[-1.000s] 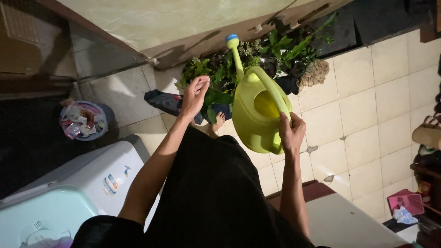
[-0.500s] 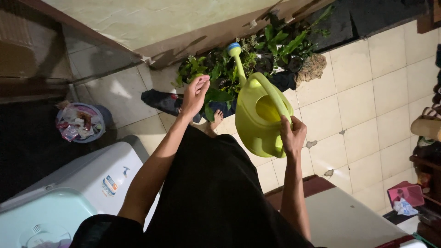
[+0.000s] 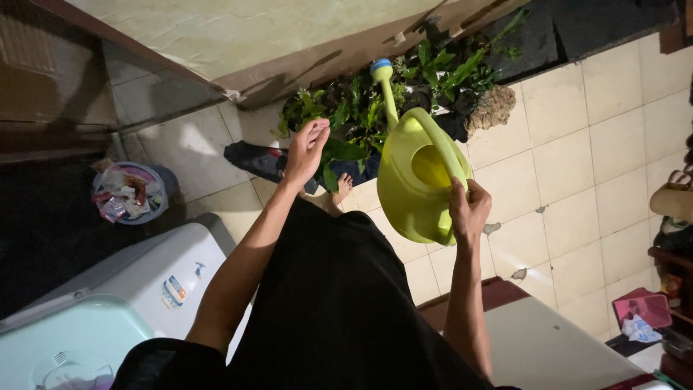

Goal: The person carries a green watering can and waters several potted plants arranged on the floor. They pour water into each pot sequentially, then walk back toward the starting area.

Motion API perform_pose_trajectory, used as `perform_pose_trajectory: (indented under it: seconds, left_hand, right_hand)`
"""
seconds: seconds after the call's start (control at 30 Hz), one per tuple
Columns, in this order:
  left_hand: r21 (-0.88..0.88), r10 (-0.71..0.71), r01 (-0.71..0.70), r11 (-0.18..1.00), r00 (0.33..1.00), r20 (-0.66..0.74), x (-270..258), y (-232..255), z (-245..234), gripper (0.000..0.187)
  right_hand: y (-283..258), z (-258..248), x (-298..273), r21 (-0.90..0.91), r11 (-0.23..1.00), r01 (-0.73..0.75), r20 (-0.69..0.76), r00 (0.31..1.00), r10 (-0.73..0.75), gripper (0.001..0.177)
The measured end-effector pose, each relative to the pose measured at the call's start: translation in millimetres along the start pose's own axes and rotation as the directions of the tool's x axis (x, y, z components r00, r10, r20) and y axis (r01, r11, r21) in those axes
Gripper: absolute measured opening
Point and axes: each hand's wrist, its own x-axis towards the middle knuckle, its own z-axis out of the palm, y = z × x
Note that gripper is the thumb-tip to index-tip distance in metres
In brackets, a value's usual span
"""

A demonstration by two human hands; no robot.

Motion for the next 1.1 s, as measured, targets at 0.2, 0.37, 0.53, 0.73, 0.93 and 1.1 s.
perform_pose_trajectory:
  seconds: [0.2, 0.37, 0.53, 0.73, 0.93, 1.1]
  left_hand:
    - [-0.017, 0.020, -0.020, 1.000, 1.000, -0.006, 2, -4, 0, 0.043]
    - [-0.003, 0.002, -0.002, 1.000, 1.000, -0.017, 3, -7, -3, 0.042]
    - [-0.005, 0.016, -0.016, 1.000, 1.000, -0.015, 5, -9, -5, 0.043]
    - [0.001, 0.021, -0.021, 1.000, 1.000, -0.002, 3, -3, -7, 0.044]
    - [-0.001, 0.026, -0.026, 1.000, 1.000, 0.006, 6, -6, -6, 0.044]
    - [-0.005, 0.033, -0.033, 0.999, 0.999, 0.025, 2, 1, -3, 0.041]
  right_hand:
    - [-7, 2, 4, 0.021, 1.000, 0.008, 0.001, 1.000, -0.008, 0.031]
    - [-25, 8, 1, 0.050, 0.999, 0.003, -0.004, 1.000, -0.003, 0.029]
    - [-22, 13, 3, 0.059, 0.998, -0.003, 0.000, 1.000, 0.003, 0.031]
    - [-17, 16, 1, 0.066, 0.998, 0.009, 0.007, 1.000, -0.010, 0.029]
    - [-9, 18, -3, 0.039, 0.999, 0.005, 0.011, 1.000, -0.005, 0.028]
    - [-7, 16, -12, -0.006, 1.000, -0.009, 0.018, 1.000, 0.009, 0.028]
